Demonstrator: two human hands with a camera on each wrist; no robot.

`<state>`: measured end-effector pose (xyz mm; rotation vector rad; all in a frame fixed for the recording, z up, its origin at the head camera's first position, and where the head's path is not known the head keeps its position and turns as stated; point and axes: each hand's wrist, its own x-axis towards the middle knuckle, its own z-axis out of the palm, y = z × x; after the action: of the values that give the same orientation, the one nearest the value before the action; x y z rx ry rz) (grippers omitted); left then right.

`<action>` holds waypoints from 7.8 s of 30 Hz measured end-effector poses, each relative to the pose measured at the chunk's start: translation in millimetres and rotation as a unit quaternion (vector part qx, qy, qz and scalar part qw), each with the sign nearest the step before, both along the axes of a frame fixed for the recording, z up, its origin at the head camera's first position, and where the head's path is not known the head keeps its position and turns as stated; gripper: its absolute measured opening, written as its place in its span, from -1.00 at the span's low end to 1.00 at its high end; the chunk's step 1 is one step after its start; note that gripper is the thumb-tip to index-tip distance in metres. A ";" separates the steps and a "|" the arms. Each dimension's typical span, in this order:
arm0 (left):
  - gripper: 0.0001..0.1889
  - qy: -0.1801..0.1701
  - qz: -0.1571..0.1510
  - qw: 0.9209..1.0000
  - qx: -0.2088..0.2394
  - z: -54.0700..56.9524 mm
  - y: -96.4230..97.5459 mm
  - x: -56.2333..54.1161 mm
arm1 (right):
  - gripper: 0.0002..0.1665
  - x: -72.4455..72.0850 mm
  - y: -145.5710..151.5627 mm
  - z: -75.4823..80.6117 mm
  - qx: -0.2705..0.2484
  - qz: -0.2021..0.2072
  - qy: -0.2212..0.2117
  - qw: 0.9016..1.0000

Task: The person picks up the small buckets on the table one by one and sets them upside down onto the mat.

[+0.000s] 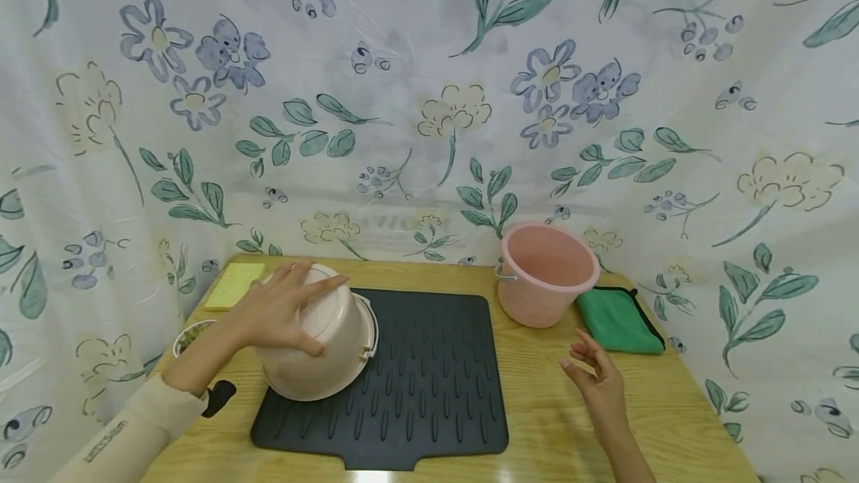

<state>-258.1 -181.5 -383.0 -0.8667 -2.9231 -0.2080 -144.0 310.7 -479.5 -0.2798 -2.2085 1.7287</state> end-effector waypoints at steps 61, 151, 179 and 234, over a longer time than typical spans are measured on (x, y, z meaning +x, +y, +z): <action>0.01 -0.014 0.001 0.996 0.088 -22.3 3.9 -23.6 | -0.29 -19.7 19.4 15.6 -0.030 0.018 0.004 0.999; -0.33 -0.235 0.000 0.802 0.549 -94.9 55.9 148.7 | 0.00 -137.8 111.5 53.1 -0.261 0.125 -0.073 0.955; -0.33 -0.204 -0.100 0.803 0.551 -122.3 56.7 147.2 | -0.08 -171.9 126.9 66.2 -0.120 0.146 -0.188 0.964; -0.50 -0.391 -0.149 0.698 0.581 -153.7 34.4 145.8 | -0.10 -181.9 131.9 57.5 -0.120 0.300 -0.202 0.925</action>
<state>-112.4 -147.1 -536.6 -1.0350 -2.1602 -2.5835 -325.9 442.5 -422.0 -0.0027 -2.5502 2.4639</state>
